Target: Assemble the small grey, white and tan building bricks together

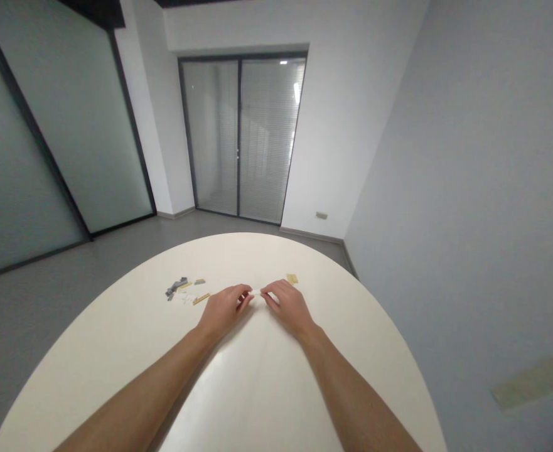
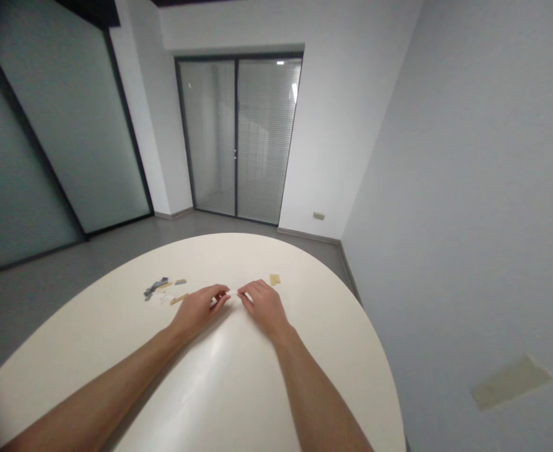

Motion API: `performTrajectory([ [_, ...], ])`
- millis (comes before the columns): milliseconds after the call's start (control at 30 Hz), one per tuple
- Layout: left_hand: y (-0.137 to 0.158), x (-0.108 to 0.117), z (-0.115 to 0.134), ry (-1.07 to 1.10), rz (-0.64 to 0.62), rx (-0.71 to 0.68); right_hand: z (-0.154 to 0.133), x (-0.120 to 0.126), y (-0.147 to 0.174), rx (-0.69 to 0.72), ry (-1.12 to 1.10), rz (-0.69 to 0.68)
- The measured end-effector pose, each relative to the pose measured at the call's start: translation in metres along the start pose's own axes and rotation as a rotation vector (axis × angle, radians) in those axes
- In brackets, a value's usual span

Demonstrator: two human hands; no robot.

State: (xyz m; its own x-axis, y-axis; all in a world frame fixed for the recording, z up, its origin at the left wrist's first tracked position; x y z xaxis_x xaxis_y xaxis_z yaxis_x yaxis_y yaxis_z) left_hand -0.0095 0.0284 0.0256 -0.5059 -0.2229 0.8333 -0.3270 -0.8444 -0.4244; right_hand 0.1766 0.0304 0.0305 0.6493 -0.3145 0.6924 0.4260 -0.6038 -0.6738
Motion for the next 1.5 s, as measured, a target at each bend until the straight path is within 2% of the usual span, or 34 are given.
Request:
performTrajectory([
  [1500, 0.0004, 0.0012, 0.0009, -0.022, -0.008, 0.011, -0.0010, 0.0000, -0.0007, -0.024, 0.011, -0.001],
])
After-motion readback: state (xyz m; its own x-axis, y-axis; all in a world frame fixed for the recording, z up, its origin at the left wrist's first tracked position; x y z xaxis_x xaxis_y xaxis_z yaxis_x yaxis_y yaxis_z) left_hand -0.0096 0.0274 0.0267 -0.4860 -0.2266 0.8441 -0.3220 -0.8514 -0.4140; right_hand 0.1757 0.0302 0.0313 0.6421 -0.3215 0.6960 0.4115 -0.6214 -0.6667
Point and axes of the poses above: each hand's wrist, its own y-axis away from the middle knuckle, its own x-axis out of the back of the hand, z = x × y, the point moved 3 cm from there along -y, towards the middle knuckle, and after that the axes turned 2 degrees about -y, right-handed, at the moved point
